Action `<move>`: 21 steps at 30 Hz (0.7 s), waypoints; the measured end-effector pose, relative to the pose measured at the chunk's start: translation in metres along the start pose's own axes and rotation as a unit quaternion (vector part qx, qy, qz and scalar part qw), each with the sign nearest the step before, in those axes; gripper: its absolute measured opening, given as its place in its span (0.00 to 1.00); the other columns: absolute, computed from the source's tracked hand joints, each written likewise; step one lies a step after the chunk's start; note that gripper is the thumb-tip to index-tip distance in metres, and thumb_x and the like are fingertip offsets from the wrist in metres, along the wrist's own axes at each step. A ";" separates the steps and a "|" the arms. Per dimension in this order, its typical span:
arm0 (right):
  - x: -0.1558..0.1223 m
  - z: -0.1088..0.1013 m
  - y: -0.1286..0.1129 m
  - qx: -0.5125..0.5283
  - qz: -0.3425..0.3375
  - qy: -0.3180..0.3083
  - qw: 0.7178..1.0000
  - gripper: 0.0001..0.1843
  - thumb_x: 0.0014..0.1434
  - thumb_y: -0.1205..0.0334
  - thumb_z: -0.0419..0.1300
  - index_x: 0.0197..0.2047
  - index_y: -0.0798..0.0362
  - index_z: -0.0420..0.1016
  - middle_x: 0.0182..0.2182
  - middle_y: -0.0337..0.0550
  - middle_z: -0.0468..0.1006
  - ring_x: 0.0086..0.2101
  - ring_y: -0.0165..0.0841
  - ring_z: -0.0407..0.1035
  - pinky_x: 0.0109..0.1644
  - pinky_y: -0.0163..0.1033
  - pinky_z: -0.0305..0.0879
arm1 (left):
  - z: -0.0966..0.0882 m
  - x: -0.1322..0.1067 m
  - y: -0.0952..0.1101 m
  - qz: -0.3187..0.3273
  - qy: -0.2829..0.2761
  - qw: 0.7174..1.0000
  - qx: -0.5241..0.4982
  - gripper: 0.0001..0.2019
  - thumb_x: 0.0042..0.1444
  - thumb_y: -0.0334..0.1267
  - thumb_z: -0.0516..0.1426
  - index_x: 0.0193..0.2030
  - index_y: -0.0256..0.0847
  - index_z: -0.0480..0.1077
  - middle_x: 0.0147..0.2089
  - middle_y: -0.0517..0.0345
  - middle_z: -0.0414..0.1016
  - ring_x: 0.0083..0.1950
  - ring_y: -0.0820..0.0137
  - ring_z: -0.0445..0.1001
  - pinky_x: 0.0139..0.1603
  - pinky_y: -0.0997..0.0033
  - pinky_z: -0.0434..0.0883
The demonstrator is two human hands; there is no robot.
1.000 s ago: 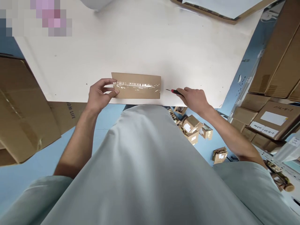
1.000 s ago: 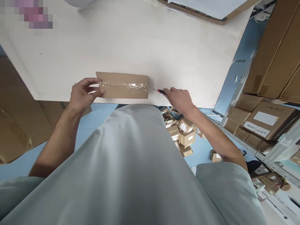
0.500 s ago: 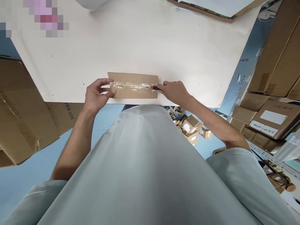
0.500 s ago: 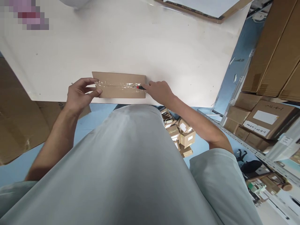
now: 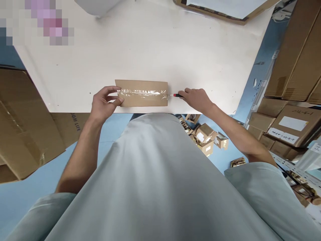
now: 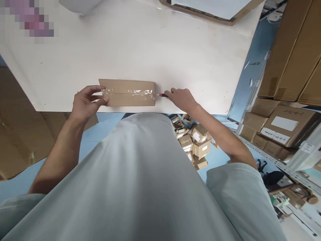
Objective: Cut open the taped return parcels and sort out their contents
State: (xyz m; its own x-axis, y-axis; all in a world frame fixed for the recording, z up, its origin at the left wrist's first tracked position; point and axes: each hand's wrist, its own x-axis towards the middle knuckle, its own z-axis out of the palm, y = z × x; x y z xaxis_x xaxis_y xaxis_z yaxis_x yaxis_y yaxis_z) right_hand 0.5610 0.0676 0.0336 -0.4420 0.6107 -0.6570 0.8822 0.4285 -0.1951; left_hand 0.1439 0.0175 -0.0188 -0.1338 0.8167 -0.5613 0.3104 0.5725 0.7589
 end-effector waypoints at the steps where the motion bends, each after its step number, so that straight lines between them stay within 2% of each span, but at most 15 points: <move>1: 0.004 0.008 0.002 0.022 -0.006 0.004 1.000 0.25 0.88 0.50 0.42 0.71 0.44 0.75 0.53 0.53 0.84 0.41 0.44 0.78 0.42 0.43 0.56 | -0.001 0.000 -0.001 -0.002 -0.001 1.000 -0.004 0.26 0.47 0.39 0.73 0.55 0.43 0.81 0.64 0.55 0.85 0.48 0.65 0.82 0.43 0.65 0.82; 3: 0.011 0.025 0.001 0.085 -0.024 0.021 0.996 0.25 0.88 0.48 0.42 0.70 0.45 0.74 0.55 0.52 0.84 0.45 0.44 0.78 0.43 0.42 0.59 | -0.004 0.001 -0.004 -0.004 0.000 1.000 -0.016 0.26 0.46 0.39 0.73 0.54 0.44 0.81 0.65 0.55 0.85 0.47 0.66 0.82 0.45 0.64 0.82; 6: 0.020 0.052 -0.015 0.213 -0.043 0.078 0.973 0.25 0.88 0.48 0.41 0.69 0.46 0.75 0.58 0.52 0.83 0.52 0.45 0.78 0.49 0.43 0.68 | -0.014 0.001 -0.010 -0.010 0.011 0.999 -0.033 0.26 0.45 0.38 0.73 0.54 0.42 0.81 0.64 0.54 0.84 0.44 0.70 0.80 0.46 0.66 0.81; 10: 0.030 0.082 -0.054 0.365 -0.042 0.175 0.914 0.28 0.86 0.44 0.41 0.69 0.46 0.75 0.63 0.55 0.81 0.60 0.46 0.76 0.62 0.47 0.73 | -0.029 0.001 -0.015 -0.013 0.014 0.999 -0.025 0.28 0.46 0.40 0.73 0.56 0.42 0.80 0.63 0.52 0.83 0.46 0.69 0.82 0.48 0.66 0.82; 14: 0.036 0.100 -0.087 0.448 0.012 0.243 0.860 0.31 0.85 0.41 0.40 0.70 0.48 0.75 0.66 0.58 0.79 0.65 0.43 0.74 0.70 0.48 0.71 | -0.032 0.000 -0.010 0.004 0.005 1.000 0.028 0.25 0.50 0.41 0.72 0.56 0.46 0.80 0.67 0.50 0.82 0.52 0.63 0.83 0.49 0.65 0.84; 17: 0.033 0.105 -0.102 0.470 0.078 0.251 0.843 0.33 0.84 0.39 0.39 0.71 0.50 0.73 0.65 0.59 0.80 0.63 0.41 0.74 0.69 0.47 0.71 | -0.028 -0.001 -0.007 0.016 0.004 0.999 0.052 0.23 0.52 0.39 0.71 0.57 0.47 0.80 0.67 0.50 0.82 0.51 0.63 0.82 0.44 0.67 0.82; 21: 0.026 0.106 -0.109 0.475 0.137 0.228 0.839 0.37 0.83 0.36 0.37 0.72 0.51 0.71 0.58 0.55 0.84 0.51 0.40 0.77 0.59 0.44 0.74 | -0.026 -0.001 -0.008 0.020 0.010 0.997 0.073 0.23 0.53 0.36 0.69 0.57 0.48 0.80 0.68 0.49 0.80 0.47 0.65 0.81 0.44 0.67 0.82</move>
State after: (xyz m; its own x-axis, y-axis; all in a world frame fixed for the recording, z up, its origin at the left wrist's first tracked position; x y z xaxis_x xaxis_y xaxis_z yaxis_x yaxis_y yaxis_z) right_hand 0.4702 -0.0337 -0.0392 -0.0267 0.8841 -0.4666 0.5961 -0.3606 -0.7174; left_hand 0.1175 0.0144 -0.0156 -0.1368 0.8406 -0.5241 0.4492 0.5242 0.7235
